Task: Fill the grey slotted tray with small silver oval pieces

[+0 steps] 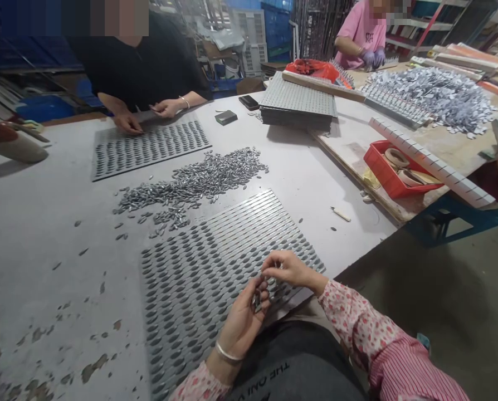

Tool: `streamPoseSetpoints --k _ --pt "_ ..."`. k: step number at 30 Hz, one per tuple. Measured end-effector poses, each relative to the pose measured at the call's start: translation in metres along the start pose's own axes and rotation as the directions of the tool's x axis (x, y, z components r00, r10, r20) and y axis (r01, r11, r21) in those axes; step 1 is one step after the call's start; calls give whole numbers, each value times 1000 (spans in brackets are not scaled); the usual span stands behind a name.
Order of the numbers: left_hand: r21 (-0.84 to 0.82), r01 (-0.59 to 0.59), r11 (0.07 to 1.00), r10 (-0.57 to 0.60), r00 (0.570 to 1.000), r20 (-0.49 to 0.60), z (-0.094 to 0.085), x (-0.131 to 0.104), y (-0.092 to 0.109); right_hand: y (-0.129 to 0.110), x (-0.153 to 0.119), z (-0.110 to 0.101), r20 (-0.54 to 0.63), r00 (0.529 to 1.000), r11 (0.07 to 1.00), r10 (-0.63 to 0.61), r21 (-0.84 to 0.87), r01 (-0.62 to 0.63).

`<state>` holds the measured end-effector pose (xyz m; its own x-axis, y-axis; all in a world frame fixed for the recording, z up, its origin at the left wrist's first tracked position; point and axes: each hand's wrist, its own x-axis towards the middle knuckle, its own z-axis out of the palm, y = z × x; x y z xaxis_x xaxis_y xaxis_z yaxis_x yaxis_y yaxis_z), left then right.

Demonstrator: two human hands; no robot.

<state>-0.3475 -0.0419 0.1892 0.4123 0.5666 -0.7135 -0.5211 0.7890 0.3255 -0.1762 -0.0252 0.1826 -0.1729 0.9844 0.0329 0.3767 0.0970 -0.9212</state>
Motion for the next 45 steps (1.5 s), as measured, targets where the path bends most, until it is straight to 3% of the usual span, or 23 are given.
streamPoseSetpoints --k 4,9,15,20,22,25,27,30,35,38,40,43,45 --pt "19 55 998 -55 998 28 4 -7 4 34 19 -27 -243 965 966 94 -211 -148" --pt "33 57 998 -57 998 -1 0 -9 1 60 32 -37 -250 954 828 168 -489 -274" --pt "13 95 995 -96 993 74 -4 -8 1 62 33 -27 -282 943 736 176 -598 -316" --pt "-65 105 992 -99 990 97 4 -11 4 45 31 -27 -331 937 753 115 -586 -300" --pt "-97 105 990 -94 989 117 8 -13 5 30 26 -27 -282 958 812 59 -544 -211" --pt "-144 90 985 -71 989 133 12 -12 5 4 14 -21 22 997 898 -77 -434 79" --pt "-176 66 982 -38 987 156 13 -11 4 -10 5 -15 228 960 908 -164 -345 237" --pt "-207 45 977 0 977 212 11 -7 2 -20 -5 -4 314 925 909 -214 -283 306" --pt "-111 8 994 10 986 166 3 -4 0 -20 -13 6 198 955 947 -223 -187 260" --pt "11 11 1000 -12 996 88 -2 -4 2 -16 -10 0 18 986 978 -167 -126 168" --pt "68 50 996 -51 998 24 -3 -5 3 -6 -6 -11 -133 989 995 -64 -90 52" --pt "83 61 995 -57 997 -50 -3 -8 5 18 1 -31 -331 932 983 146 -56 -174" --pt "79 57 995 -53 997 -61 -2 -10 5 36 6 -42 -400 885 951 238 -89 -296"
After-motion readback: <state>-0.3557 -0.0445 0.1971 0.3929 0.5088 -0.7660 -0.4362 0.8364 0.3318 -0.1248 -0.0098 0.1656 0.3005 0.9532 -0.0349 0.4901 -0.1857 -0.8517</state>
